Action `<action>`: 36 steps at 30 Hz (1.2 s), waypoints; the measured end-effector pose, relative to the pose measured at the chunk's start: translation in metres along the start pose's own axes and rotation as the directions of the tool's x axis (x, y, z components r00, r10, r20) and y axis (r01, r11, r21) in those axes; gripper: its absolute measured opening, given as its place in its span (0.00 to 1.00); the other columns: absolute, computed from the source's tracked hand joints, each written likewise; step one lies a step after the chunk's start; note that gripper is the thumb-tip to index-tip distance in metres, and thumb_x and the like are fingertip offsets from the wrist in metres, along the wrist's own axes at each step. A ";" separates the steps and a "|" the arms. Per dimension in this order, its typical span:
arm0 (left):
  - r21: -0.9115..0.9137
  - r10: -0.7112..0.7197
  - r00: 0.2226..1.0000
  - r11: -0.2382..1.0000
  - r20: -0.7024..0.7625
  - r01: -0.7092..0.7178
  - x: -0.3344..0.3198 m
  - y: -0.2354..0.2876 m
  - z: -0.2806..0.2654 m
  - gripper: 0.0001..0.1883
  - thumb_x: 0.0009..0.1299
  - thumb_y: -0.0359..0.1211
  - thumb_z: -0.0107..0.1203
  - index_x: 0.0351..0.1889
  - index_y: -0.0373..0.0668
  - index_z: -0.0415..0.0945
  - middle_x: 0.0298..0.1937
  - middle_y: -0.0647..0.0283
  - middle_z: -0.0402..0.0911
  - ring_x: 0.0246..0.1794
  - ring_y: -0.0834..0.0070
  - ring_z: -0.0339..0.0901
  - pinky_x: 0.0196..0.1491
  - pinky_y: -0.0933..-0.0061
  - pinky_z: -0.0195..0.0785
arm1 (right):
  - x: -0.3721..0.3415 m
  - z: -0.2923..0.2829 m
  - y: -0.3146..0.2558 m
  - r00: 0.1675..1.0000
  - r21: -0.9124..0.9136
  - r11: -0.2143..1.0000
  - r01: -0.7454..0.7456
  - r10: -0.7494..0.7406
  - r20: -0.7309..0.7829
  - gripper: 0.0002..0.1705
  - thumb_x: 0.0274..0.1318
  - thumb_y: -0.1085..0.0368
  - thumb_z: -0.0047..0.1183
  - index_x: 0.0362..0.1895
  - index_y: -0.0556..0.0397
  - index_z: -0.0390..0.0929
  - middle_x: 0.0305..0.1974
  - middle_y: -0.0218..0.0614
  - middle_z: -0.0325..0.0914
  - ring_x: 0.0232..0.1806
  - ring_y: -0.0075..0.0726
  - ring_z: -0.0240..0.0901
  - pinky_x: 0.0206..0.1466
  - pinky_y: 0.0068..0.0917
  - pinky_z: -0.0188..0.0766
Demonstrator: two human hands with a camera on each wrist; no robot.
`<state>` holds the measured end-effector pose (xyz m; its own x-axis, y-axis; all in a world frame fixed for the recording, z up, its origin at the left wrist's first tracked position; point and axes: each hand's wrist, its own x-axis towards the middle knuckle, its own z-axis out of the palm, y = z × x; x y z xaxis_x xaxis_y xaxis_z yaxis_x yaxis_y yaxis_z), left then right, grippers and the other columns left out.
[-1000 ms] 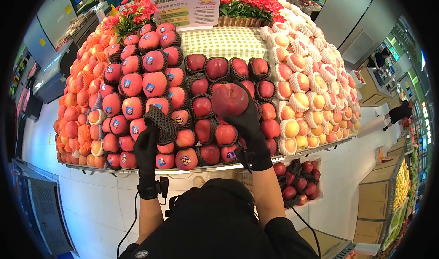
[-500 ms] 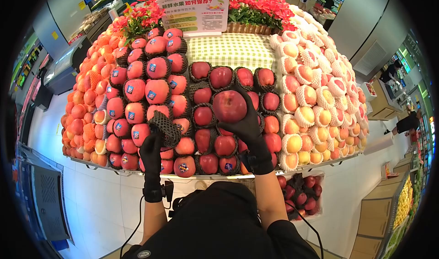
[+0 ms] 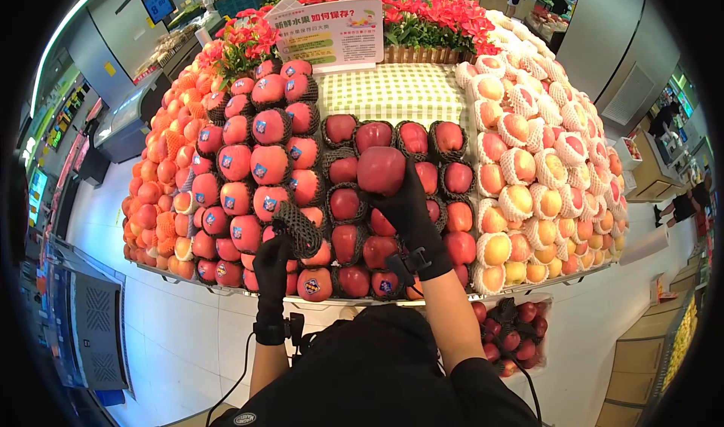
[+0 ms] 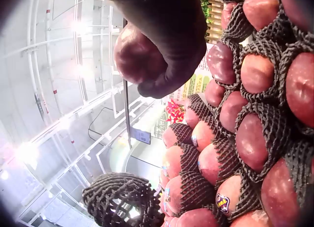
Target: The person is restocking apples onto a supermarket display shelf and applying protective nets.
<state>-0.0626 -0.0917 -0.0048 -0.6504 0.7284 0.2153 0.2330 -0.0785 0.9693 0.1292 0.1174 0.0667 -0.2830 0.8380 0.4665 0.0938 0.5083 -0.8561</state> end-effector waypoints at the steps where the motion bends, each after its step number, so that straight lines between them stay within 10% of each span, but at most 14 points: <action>1: 0.007 -0.004 1.000 1.000 0.001 0.004 0.001 0.001 0.002 0.12 0.71 0.30 0.56 0.48 0.34 0.78 0.39 0.63 0.82 0.36 0.80 0.76 0.41 0.76 0.70 | 0.005 -0.004 0.003 1.000 -0.050 0.999 -0.004 0.006 0.026 0.43 0.34 0.50 0.76 0.55 0.55 0.71 0.50 0.44 0.77 0.51 0.40 0.76 0.52 0.34 0.75; 9: 0.063 -0.057 0.998 0.996 -0.011 0.058 0.005 -0.012 0.010 0.11 0.71 0.32 0.57 0.47 0.34 0.79 0.36 0.64 0.81 0.36 0.81 0.75 0.42 0.75 0.69 | 0.020 -0.031 0.002 0.984 -0.239 0.971 -0.028 0.069 0.162 0.39 0.32 0.49 0.76 0.49 0.53 0.76 0.44 0.39 0.81 0.45 0.40 0.79 0.49 0.36 0.76; 15: 0.019 -0.057 0.996 0.998 0.062 0.056 0.005 -0.013 0.023 0.10 0.71 0.30 0.56 0.46 0.33 0.78 0.34 0.65 0.79 0.34 0.81 0.73 0.40 0.77 0.68 | 0.008 -0.030 -0.015 0.995 0.036 0.996 -0.080 0.078 0.057 0.47 0.33 0.51 0.77 0.56 0.56 0.66 0.48 0.43 0.76 0.49 0.43 0.76 0.51 0.39 0.75; 21: 0.016 -0.018 0.995 1.000 0.100 0.016 0.012 0.000 0.034 0.08 0.71 0.28 0.55 0.45 0.35 0.76 0.32 0.66 0.76 0.33 0.82 0.72 0.39 0.77 0.67 | 0.000 -0.040 -0.006 0.996 -0.055 0.997 -0.062 0.065 0.055 0.37 0.43 0.54 0.72 0.54 0.56 0.68 0.51 0.42 0.75 0.51 0.39 0.74 0.53 0.37 0.74; 23: -0.012 0.005 0.996 1.000 0.085 -0.004 0.016 0.000 0.036 0.07 0.71 0.28 0.55 0.44 0.36 0.75 0.31 0.66 0.76 0.32 0.81 0.72 0.38 0.77 0.67 | 0.000 -0.039 -0.008 0.970 -0.347 0.925 -0.156 0.210 0.124 0.43 0.41 0.52 0.71 0.58 0.57 0.65 0.52 0.43 0.73 0.52 0.40 0.73 0.53 0.38 0.74; 25: -0.062 -0.049 0.997 0.997 0.066 0.054 0.018 0.003 0.037 0.09 0.71 0.30 0.56 0.45 0.36 0.74 0.36 0.65 0.77 0.34 0.81 0.73 0.39 0.77 0.68 | -0.004 -0.038 0.001 0.905 -0.041 0.923 -0.384 0.385 0.180 0.43 0.42 0.53 0.70 0.60 0.57 0.64 0.53 0.42 0.72 0.53 0.39 0.73 0.54 0.37 0.74; 27: -0.066 -0.061 0.997 0.996 0.046 0.064 0.023 0.011 0.040 0.10 0.69 0.29 0.57 0.46 0.36 0.73 0.38 0.65 0.77 0.34 0.80 0.73 0.37 0.78 0.68 | -0.006 -0.036 0.022 0.816 0.734 0.402 -0.547 0.453 0.360 0.39 0.46 0.57 0.68 0.60 0.56 0.66 0.54 0.39 0.72 0.52 0.37 0.73 0.54 0.35 0.74; 30: 0.009 0.018 1.000 1.000 0.012 -0.018 0.035 0.016 0.048 0.13 0.67 0.27 0.60 0.47 0.37 0.72 0.36 0.65 0.77 0.32 0.81 0.74 0.34 0.78 0.68 | -0.008 -0.038 0.018 0.961 0.432 0.859 -0.276 0.233 0.150 0.36 0.50 0.60 0.64 0.62 0.54 0.66 0.56 0.36 0.71 0.55 0.34 0.71 0.56 0.32 0.72; 36: 0.120 0.133 0.991 0.984 0.026 -0.135 0.065 0.012 0.064 0.19 0.64 0.27 0.61 0.53 0.34 0.73 0.44 0.59 0.79 0.40 0.76 0.77 0.41 0.74 0.72 | -0.022 -0.062 -0.100 0.896 0.635 0.632 -0.444 0.289 0.338 0.35 0.52 0.61 0.61 0.64 0.53 0.65 0.57 0.34 0.70 0.58 0.29 0.67 0.59 0.30 0.69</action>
<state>-0.0555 -0.0020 0.0134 -0.5945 0.7293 0.3387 0.4038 -0.0935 0.9100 0.1850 0.0603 0.1557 -0.5489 0.8304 0.0954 -0.4215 -0.1765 -0.8895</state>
